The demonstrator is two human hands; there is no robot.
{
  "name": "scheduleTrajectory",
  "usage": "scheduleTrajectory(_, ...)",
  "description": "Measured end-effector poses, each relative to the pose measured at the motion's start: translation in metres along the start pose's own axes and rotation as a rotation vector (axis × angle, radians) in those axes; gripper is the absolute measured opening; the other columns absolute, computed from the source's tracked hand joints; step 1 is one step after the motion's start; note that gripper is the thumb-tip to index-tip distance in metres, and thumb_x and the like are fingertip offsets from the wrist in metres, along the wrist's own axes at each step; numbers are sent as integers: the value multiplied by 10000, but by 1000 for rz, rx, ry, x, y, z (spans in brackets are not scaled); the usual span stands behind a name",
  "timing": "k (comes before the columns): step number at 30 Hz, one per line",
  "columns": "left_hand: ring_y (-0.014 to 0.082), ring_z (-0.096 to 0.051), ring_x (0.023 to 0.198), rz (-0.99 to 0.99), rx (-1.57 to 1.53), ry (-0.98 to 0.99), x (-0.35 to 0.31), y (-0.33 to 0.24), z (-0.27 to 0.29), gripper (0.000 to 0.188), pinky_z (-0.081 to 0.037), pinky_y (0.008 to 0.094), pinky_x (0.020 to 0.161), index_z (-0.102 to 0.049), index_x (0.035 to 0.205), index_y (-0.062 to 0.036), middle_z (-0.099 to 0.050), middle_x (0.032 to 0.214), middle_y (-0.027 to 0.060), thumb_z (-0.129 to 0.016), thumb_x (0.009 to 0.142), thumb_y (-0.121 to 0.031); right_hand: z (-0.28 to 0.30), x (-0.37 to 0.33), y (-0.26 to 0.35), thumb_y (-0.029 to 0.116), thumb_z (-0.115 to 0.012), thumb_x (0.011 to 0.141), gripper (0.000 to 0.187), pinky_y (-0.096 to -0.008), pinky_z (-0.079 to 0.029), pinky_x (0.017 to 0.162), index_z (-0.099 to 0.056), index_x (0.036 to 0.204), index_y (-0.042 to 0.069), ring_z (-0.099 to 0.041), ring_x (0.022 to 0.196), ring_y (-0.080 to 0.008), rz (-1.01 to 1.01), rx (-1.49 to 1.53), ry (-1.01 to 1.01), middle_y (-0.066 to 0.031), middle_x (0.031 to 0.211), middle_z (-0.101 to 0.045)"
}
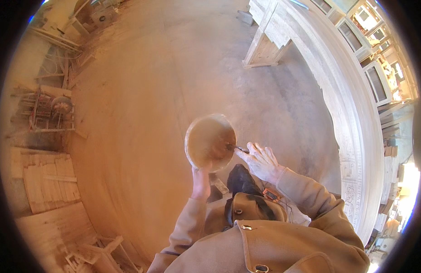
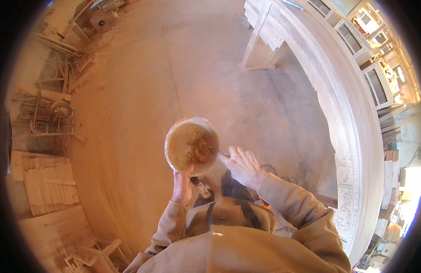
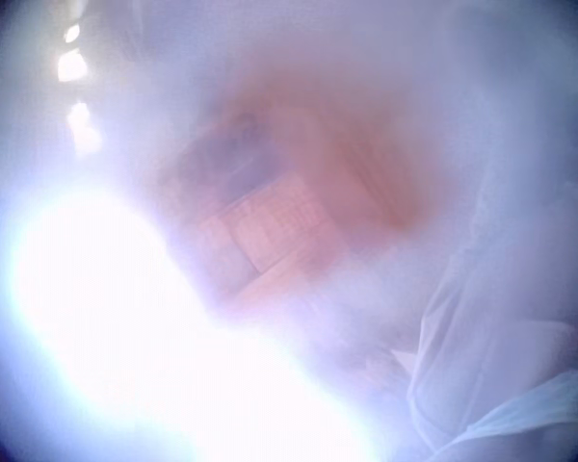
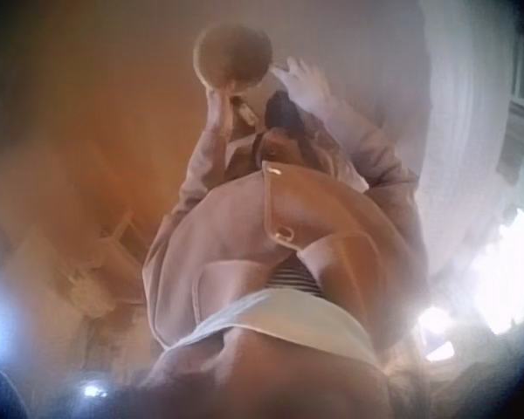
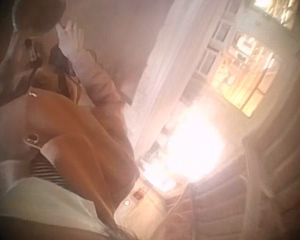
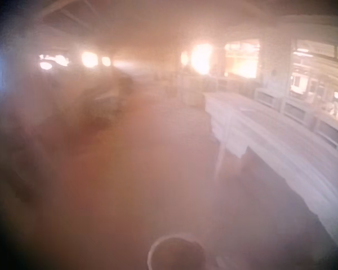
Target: The person walks through a woodworking shop carrying a small bowl and a stick, then stops at a workbench to stir a beige paste. They add a white powder from a small bag and continue mixing, then pour a liquid from a plastic bottle into the bowl and mix again.
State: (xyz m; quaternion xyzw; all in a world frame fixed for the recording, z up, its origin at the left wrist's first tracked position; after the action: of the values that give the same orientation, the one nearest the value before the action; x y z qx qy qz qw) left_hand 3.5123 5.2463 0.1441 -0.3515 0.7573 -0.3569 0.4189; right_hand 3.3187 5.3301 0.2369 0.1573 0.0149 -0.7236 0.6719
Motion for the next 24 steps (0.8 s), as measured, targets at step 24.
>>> scheduleTrajectory(24,180,-579,1093,115,46,4,555,-174,-152,452,-475,356,938,-526,1304,-36,-615,1218,43,-623,864,1,189,494,-260,109,-583,895,528,-449,-470,659,-534,1418,162,-620,744,-353,-69,232,123,-199,965,-646)
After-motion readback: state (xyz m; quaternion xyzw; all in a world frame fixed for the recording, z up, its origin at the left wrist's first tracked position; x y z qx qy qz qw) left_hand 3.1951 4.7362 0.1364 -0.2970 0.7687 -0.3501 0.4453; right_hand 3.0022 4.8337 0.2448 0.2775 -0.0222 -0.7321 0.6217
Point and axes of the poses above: each hand's wrist, its own x-axis towards the middle knuckle, its own z-axis out of the back of the hand, y = z × x, the point moved 2 cm from there along x, towards the middle knuckle
